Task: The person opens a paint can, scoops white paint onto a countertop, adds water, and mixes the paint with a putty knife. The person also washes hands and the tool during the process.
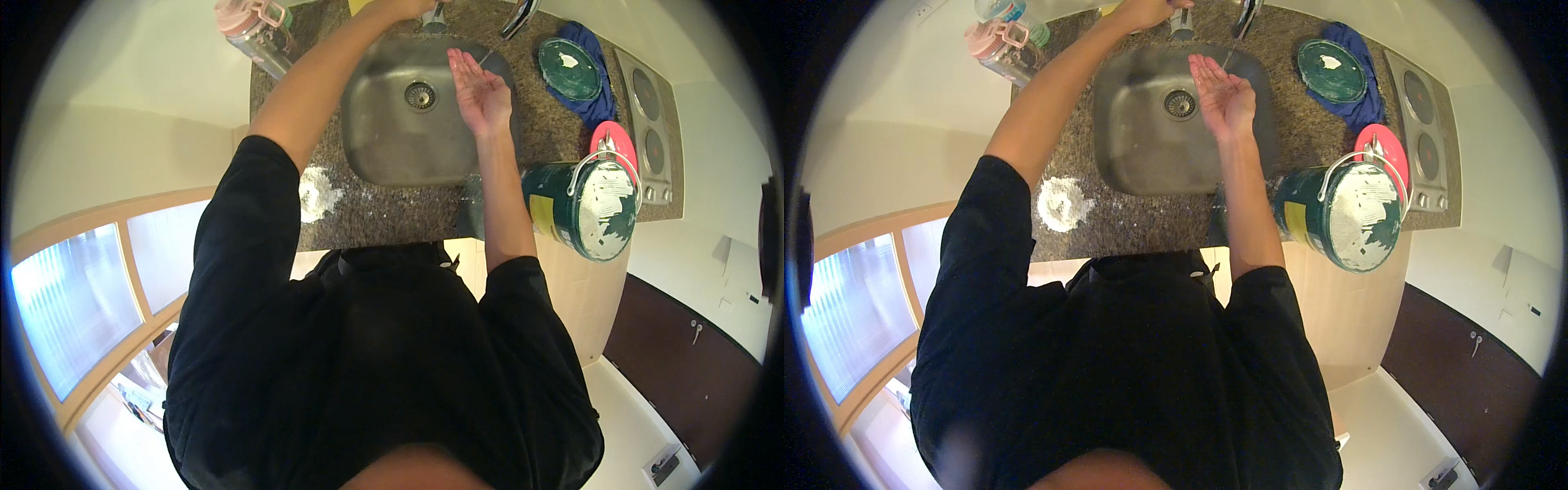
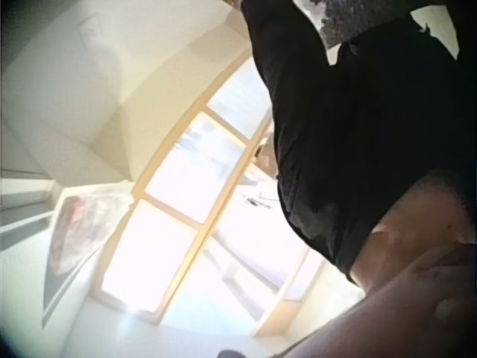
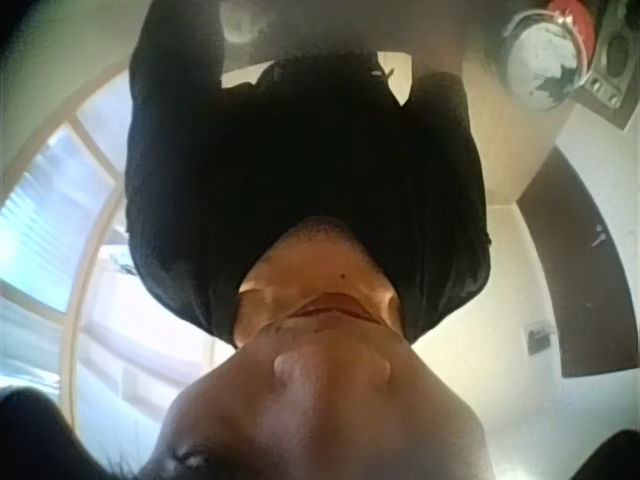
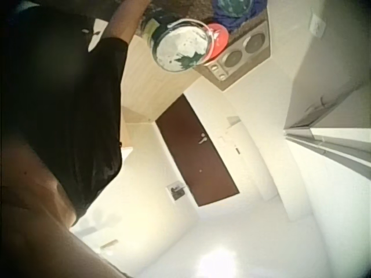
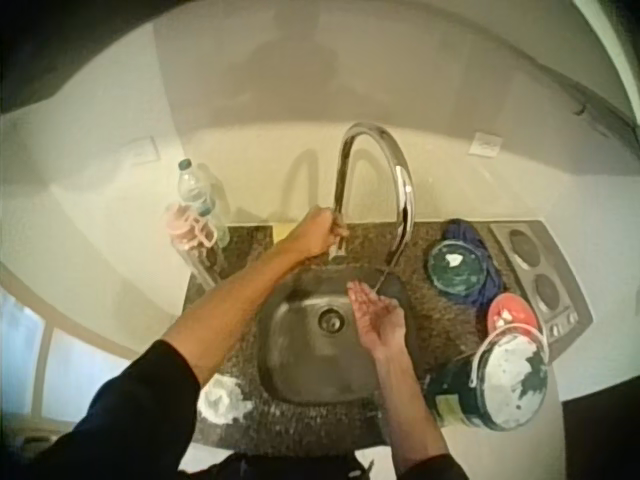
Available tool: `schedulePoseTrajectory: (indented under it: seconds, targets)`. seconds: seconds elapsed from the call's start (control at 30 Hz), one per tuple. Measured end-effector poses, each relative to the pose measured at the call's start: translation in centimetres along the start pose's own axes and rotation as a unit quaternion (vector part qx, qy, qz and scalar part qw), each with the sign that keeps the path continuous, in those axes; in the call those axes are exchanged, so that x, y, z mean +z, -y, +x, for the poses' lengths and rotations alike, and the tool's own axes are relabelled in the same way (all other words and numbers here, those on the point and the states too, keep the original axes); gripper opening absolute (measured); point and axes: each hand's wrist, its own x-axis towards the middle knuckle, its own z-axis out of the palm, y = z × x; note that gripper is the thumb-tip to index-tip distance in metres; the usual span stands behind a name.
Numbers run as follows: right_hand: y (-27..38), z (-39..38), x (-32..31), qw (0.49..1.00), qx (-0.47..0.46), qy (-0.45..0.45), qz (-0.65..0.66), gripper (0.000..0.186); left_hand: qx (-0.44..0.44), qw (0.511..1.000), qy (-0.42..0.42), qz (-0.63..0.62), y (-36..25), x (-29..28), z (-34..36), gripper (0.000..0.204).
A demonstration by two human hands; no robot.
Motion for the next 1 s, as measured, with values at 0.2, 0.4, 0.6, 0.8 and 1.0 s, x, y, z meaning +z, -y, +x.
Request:
schedulePoseTrajectory:
  seconds: [0.2, 0.4, 0.6, 0.8, 1.0]
  targets:
    - [-2.7, -1.8, 0.3, 0.994, 0.025, -0.035, -0.099, 0.052, -0.031, 0.997, -0.056, 0.043, -2.3, -0.8, -3.4, 0.024]
    - [-7.4, -3.3, -1.3, 0.985, 0.091, -0.06, -0.137, 0.052, -0.032, 0.989, -0.143, -0.01, -4.5, -5.8, -15.9, 0.024]
    - [-11.7, -4.5, -3.3, 0.967, 0.184, -0.082, -0.154, 0.054, -0.251, 0.918, -0.301, -0.061, -3.1, -11.1, -35.3, 0.035]
    - [-14.9, -5.3, -3.6, 0.926, 0.253, -0.091, -0.266, 0.055, -0.45, 0.773, -0.441, -0.065, -0.4, -10.4, -53.8, 0.034]
    - [-17.6, -6.9, -3.3, 0.872, 0.377, -0.066, -0.306, 0.052, -0.559, 0.722, -0.405, -0.051, -1.3, -5.6, -63.6, 0.043]
